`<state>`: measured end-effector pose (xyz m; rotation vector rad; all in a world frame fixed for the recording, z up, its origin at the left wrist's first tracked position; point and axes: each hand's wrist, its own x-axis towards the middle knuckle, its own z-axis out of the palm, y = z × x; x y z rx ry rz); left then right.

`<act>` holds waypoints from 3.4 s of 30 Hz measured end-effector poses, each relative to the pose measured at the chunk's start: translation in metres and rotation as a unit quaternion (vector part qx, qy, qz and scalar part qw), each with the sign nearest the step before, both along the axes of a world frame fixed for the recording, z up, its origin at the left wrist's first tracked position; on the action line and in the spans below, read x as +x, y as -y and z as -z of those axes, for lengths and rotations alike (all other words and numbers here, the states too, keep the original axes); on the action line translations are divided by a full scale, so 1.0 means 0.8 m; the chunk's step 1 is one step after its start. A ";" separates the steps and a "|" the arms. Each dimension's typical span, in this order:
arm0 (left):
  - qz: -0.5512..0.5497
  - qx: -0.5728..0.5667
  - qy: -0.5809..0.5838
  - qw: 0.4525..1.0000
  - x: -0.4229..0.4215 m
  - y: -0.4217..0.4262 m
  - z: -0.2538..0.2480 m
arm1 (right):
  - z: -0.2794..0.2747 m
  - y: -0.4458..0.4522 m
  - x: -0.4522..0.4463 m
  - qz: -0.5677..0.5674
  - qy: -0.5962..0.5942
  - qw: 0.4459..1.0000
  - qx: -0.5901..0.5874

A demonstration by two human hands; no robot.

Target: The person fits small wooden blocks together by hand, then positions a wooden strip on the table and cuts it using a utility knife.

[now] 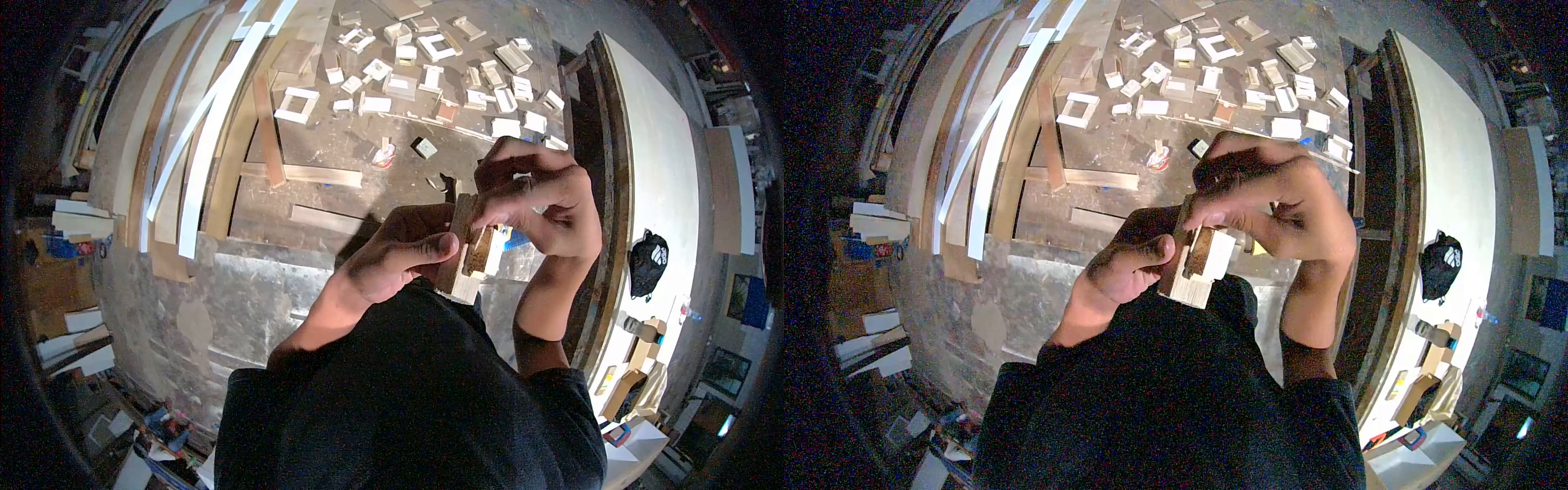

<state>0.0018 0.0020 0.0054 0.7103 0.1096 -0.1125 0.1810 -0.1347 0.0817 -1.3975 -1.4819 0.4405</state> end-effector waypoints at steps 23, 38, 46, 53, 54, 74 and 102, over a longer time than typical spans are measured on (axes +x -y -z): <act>0.014 0.016 0.028 0.999 -0.002 0.000 0.012 | 0.001 -0.007 0.007 0.004 0.028 1.000 -0.011; -0.231 0.021 0.063 0.971 0.002 0.006 0.003 | 0.002 0.003 -0.013 0.256 -0.021 0.959 0.119; -0.331 0.071 0.059 0.939 0.006 0.006 -0.002 | 0.011 0.005 -0.071 0.304 0.083 0.937 0.150; -0.353 0.112 0.084 0.925 0.003 0.008 -0.001 | 0.025 0.004 -0.077 0.280 0.125 0.940 0.149; -0.359 0.132 0.095 0.919 0.003 0.006 -0.001 | 0.023 0.007 -0.077 0.280 0.125 0.944 0.123; -0.380 0.237 0.131 0.885 -0.007 0.003 -0.004 | 0.030 0.014 -0.091 0.255 0.031 0.956 0.140; -0.409 0.356 0.153 0.826 0.007 -0.004 0.000 | 0.043 -0.001 -0.080 0.270 -0.069 0.951 0.130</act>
